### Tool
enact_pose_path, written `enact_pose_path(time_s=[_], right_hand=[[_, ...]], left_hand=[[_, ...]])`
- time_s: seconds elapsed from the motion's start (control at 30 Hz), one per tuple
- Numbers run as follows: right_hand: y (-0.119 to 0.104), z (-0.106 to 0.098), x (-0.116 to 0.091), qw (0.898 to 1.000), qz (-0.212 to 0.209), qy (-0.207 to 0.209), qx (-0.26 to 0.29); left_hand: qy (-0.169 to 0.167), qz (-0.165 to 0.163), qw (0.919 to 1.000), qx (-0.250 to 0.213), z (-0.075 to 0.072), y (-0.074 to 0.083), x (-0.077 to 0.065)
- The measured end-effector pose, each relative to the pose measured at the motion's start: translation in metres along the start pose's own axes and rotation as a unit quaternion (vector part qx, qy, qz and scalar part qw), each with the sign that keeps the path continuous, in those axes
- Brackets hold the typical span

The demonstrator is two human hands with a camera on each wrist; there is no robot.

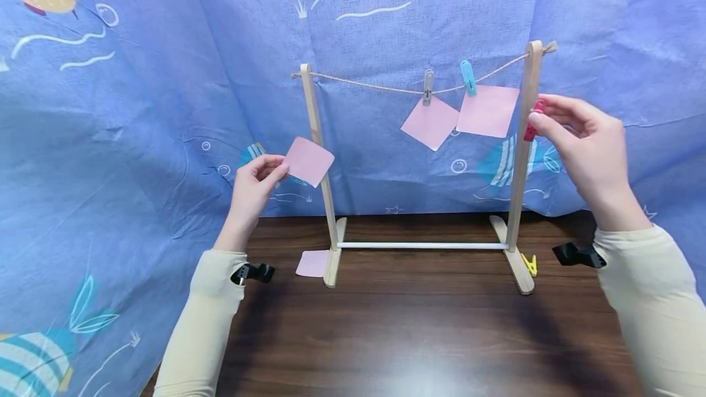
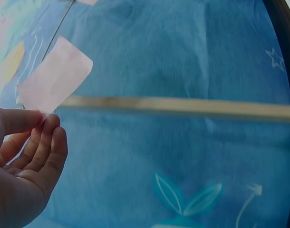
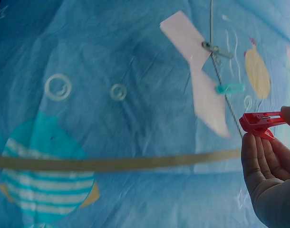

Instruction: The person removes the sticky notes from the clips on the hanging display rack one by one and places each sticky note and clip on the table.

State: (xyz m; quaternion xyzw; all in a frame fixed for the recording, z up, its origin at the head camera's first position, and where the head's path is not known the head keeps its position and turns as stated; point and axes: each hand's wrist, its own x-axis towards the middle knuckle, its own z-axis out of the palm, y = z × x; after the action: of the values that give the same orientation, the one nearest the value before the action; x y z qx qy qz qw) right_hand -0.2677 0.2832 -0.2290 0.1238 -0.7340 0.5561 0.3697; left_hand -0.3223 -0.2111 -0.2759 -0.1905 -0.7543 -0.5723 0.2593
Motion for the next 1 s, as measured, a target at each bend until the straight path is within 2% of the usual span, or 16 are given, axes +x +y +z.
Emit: enact_pose_path(time_s=[0.33, 0.5, 0.63, 0.73, 0.83, 1.0], right_hand=[[0.023, -0.035, -0.020, 0.998, 0.058, 0.016, -0.018], [0.037, -0.053, -0.026, 0.995, 0.079, 0.053, -0.010], [0.048, -0.067, -0.031, 0.993, 0.091, 0.075, -0.006], [0.057, -0.074, -0.037, 0.992, 0.110, 0.066, -0.002], [0.069, -0.079, -0.042, 0.990, 0.126, 0.051, -0.021], [0.093, -0.085, -0.052, 0.985, 0.147, 0.023, -0.084]], left_hand=[[0.036, -0.037, 0.9983, -0.024, -0.027, -0.019, -0.019], [0.056, -0.051, 0.9963, -0.042, -0.036, -0.028, -0.026], [0.066, -0.067, 0.9949, -0.038, -0.042, -0.034, -0.030], [0.072, -0.084, 0.9935, -0.025, -0.046, -0.041, -0.033], [0.074, -0.099, 0.9922, -0.015, -0.047, -0.051, -0.036], [0.085, -0.129, 0.9864, -0.056, -0.049, -0.068, -0.045]])
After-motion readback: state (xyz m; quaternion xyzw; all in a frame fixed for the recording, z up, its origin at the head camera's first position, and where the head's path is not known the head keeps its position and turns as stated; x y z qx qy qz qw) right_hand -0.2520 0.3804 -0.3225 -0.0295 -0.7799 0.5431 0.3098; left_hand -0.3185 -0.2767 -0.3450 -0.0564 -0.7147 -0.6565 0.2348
